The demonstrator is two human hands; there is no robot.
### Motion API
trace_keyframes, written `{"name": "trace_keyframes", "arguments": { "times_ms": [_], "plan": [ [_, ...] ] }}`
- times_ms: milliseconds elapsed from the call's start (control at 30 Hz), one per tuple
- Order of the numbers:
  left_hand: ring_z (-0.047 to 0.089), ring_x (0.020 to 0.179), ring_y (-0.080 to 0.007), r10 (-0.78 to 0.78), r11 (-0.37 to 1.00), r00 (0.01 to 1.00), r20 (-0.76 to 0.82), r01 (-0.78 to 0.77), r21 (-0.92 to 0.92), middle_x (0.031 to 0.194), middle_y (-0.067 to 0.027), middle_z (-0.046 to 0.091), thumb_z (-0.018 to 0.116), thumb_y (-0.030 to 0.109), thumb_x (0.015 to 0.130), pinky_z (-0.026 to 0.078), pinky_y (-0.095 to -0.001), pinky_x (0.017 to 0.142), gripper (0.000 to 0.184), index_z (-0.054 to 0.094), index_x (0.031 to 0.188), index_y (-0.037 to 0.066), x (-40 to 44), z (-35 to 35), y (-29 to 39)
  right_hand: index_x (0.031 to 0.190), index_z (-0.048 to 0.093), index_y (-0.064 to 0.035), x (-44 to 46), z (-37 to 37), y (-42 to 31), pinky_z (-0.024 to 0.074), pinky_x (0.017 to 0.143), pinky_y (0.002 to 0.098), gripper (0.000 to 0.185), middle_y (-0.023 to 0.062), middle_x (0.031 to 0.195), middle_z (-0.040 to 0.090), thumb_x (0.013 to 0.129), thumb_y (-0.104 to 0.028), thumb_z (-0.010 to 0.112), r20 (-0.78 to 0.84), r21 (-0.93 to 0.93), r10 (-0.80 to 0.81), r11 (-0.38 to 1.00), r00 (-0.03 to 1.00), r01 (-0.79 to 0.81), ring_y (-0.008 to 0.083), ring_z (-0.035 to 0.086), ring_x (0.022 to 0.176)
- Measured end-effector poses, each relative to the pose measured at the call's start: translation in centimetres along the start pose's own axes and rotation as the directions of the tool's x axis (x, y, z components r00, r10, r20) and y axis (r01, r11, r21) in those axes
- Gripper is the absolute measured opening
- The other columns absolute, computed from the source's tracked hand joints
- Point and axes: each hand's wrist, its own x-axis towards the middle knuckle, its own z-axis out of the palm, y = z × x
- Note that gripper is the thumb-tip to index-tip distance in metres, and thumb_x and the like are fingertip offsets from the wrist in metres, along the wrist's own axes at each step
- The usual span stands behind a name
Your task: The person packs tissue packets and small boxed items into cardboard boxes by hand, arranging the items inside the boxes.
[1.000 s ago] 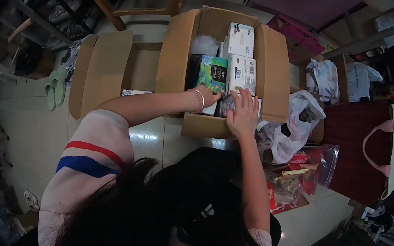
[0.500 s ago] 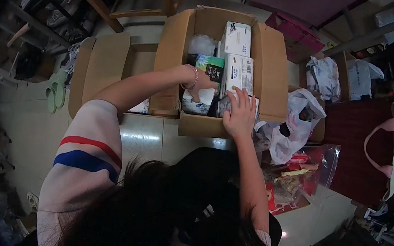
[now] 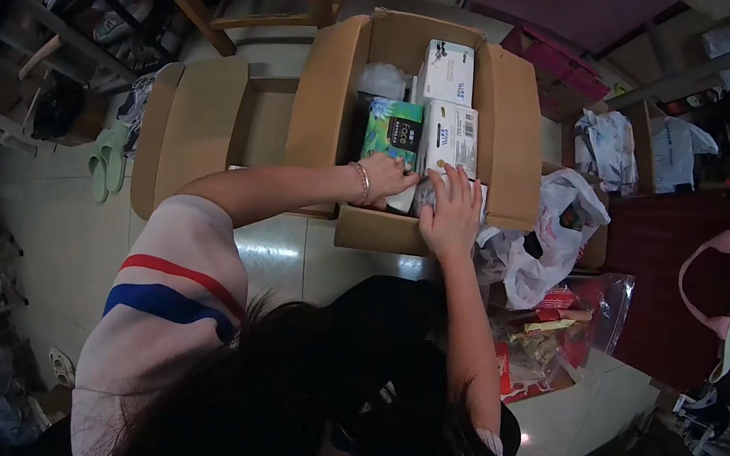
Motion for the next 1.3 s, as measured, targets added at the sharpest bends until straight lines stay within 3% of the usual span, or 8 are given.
{"name": "trace_keyframes", "arguments": {
  "times_ms": [667,867,1000,1067,1133,1200,1233,1300],
  "plan": [
    [0.060,0.071,-0.0340,0.031,0.987,0.990,0.137,-0.009,-0.158,0.078,-0.0178,0.061,0.073,0.041,0.055,0.047,-0.0395,0.064,0.081,0.037,0.116,0.001,0.6,-5.1,-1.9,0.114,0.048,-0.0091,1.9,-1.6,-1.2,0.0138,0.104,0.0469,0.049,0.0148,0.123,0.041,0.067,-0.023,0.053,0.147,-0.160,-0.043,0.985,0.988,0.066,0.0261,0.030,0.124],
    [0.058,0.084,-0.0316,-0.013,0.909,0.998,-0.068,-0.017,-0.417,0.083,-0.0180,0.061,0.074,0.038,0.056,0.046,-0.0381,0.070,0.078,0.036,0.114,0.002,-1.2,-7.6,-5.3,0.118,0.036,-0.0079,5.9,-1.6,-2.2,0.0388,0.086,0.0411,0.082,0.0139,0.108,0.047,0.048,-0.020,0.077,0.352,0.013,0.001,1.000,0.936,-0.006,0.0324,0.047,0.102],
    [0.059,0.081,-0.0266,-0.183,0.180,0.983,-0.004,0.030,-0.983,0.093,-0.0137,0.061,0.070,0.024,0.067,0.048,-0.0374,0.069,0.064,0.036,0.116,0.002,-3.2,-8.2,-7.5,0.112,0.041,-0.0065,6.1,-3.6,-1.8,0.0416,0.083,0.0404,0.076,0.0145,0.103,0.050,0.048,-0.021,0.078,0.436,0.248,0.005,0.961,0.900,-0.126,0.0339,0.051,0.097],
    [0.060,0.077,-0.0289,-0.310,0.301,0.951,-0.016,0.082,-0.950,0.088,-0.0150,0.061,0.067,0.019,0.067,0.049,-0.0385,0.067,0.048,0.047,0.107,0.001,-3.1,-7.3,-7.7,0.105,0.045,-0.0059,5.8,-5.1,-0.9,0.0401,0.083,0.0405,0.065,0.0139,0.101,0.052,0.048,-0.016,0.075,0.385,0.380,-0.028,0.916,0.922,-0.131,0.0328,0.051,0.097],
    [0.060,0.075,-0.0322,-0.063,0.952,0.989,0.134,0.100,-0.291,0.080,-0.0167,0.061,0.064,0.016,0.064,0.049,-0.0390,0.067,0.030,0.058,0.090,0.003,-2.4,-5.1,-5.3,0.105,0.045,-0.0058,6.8,-7.7,-0.6,0.0405,0.083,0.0396,0.066,0.0139,0.102,0.052,0.048,-0.015,0.076,0.425,0.438,-0.053,0.886,0.903,-0.154,0.0332,0.050,0.097],
    [0.059,0.075,-0.0348,0.013,0.926,0.993,-0.120,-0.057,-0.374,0.079,-0.0180,0.061,0.060,0.016,0.063,0.049,-0.0397,0.066,0.019,0.062,0.078,0.005,-2.5,-2.0,-3.5,0.104,0.044,-0.0049,7.4,-9.8,-0.9,0.0416,0.082,0.0384,0.066,0.0145,0.101,0.051,0.046,-0.013,0.076,0.462,0.494,-0.125,0.858,0.878,-0.138,0.0350,0.050,0.094],
    [0.058,0.087,-0.0307,0.026,0.967,0.981,0.193,0.024,-0.252,0.098,-0.0183,0.059,0.057,0.008,0.066,0.048,-0.0383,0.074,0.034,0.057,0.100,0.008,-1.3,-2.9,-3.8,0.104,0.044,-0.0049,7.5,-10.2,-1.2,0.0416,0.082,0.0384,0.066,0.0145,0.101,0.051,0.046,-0.013,0.076,0.460,0.493,-0.127,0.859,0.879,-0.134,0.0350,0.050,0.094],
    [0.057,0.092,-0.0269,0.037,0.963,0.972,0.232,0.027,-0.267,0.103,-0.0168,0.058,0.056,0.011,0.071,0.046,-0.0361,0.079,0.036,0.055,0.107,0.009,-0.1,-2.5,-3.7,0.103,0.046,-0.0065,7.7,-11.0,-1.4,0.0425,0.082,0.0354,0.065,0.0116,0.100,0.051,0.046,-0.009,0.077,0.399,0.504,-0.152,0.861,0.904,-0.077,0.0297,0.052,0.094]
  ]
}}
